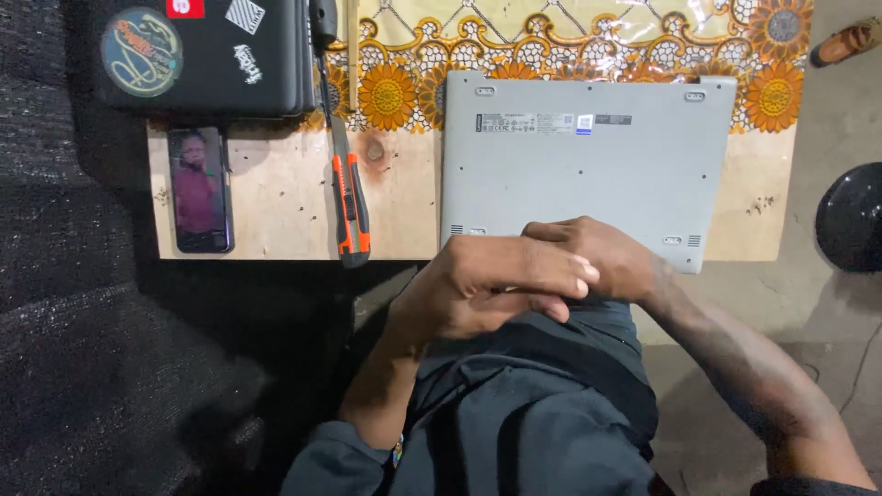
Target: Disassembling a laptop by removing screws from the bottom casing using a screwdriver on a workbench.
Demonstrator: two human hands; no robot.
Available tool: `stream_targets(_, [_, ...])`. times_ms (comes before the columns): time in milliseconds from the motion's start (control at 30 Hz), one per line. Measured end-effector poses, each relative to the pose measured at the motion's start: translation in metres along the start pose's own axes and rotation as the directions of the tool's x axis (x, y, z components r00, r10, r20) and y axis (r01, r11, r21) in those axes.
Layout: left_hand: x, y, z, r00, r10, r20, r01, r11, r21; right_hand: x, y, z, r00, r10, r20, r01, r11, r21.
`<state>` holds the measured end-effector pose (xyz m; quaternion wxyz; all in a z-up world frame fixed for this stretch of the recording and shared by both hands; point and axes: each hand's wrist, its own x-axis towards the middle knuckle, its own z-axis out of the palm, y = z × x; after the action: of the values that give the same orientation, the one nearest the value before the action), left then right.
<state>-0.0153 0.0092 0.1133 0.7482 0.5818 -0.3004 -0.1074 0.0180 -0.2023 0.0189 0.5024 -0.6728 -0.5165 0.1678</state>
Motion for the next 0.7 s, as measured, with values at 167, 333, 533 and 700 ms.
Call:
stream_targets(167, [0.01, -0.01, -0.001, 0.978, 0.146, -0.149, -0.105, 0.962, 0.253, 0.002, 0.004, -0.007, 0.992, 0.077, 0.102, -0.07, 0.995, -0.068])
stream_targets(333, [0.014, -0.02, 0.002, 0.895, 0.384, -0.228, -0.198, 0.799, 0.567, 0.019, -0.013, -0.006, 0.978, 0.204, 0.048, -0.204, 0.979, -0.003])
stream_targets(533, [0.012, -0.025, 0.012, 0.756, 0.57, -0.322, -0.197, 0.667, 0.719, 0.022, -0.027, 0.008, 0.935, 0.198, -0.293, -0.177, 0.979, 0.097])
stream_targets(700, [-0.002, -0.008, 0.02, 0.891, 0.338, -0.303, -0.11, 0.808, 0.578, 0.004, -0.012, 0.008, 0.947, 0.117, -0.299, -0.109, 0.993, 0.044])
